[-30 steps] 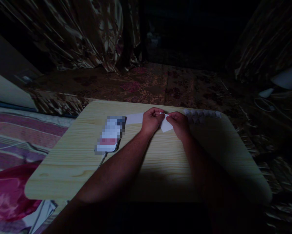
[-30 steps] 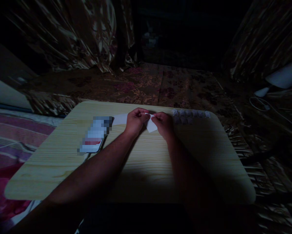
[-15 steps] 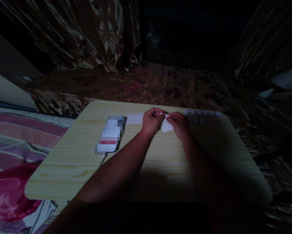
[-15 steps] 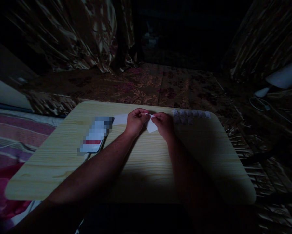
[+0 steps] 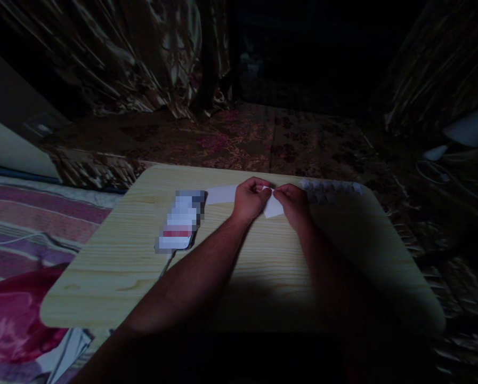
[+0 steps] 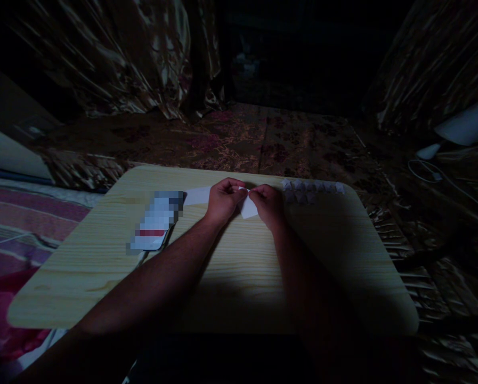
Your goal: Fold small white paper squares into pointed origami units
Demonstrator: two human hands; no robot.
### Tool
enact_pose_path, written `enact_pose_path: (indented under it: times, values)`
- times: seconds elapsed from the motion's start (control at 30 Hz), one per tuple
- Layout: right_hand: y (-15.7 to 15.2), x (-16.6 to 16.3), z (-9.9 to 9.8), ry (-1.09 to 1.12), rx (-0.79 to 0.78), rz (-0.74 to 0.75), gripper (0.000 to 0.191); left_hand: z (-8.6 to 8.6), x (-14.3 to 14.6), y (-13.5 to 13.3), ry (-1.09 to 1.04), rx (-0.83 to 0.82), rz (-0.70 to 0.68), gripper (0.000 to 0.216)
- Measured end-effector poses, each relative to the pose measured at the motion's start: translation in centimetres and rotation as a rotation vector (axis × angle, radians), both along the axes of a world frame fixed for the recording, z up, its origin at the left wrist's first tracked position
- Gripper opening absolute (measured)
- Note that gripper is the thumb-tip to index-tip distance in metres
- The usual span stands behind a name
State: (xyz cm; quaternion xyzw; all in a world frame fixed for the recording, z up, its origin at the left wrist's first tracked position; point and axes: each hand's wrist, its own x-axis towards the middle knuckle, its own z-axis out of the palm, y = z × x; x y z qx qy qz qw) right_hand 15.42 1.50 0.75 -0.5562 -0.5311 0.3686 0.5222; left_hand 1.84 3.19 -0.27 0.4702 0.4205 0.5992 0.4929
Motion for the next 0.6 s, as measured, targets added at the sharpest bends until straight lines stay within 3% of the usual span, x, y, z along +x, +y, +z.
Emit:
enact_pose_path:
  times: [0.37,0.6]
  values:
    - [0.46,0.16,-0.87,-0.009,0.020,-0.006,0.019,-0.13,0.02,-0.01,0.014,0.002,-0.012,0.020]
    - [0.21,0.30,-0.43,-0.044,0.039,-0.014,0.017,0.21,0.05,-0.13,-0.014,-0.042,-0.053,0.024]
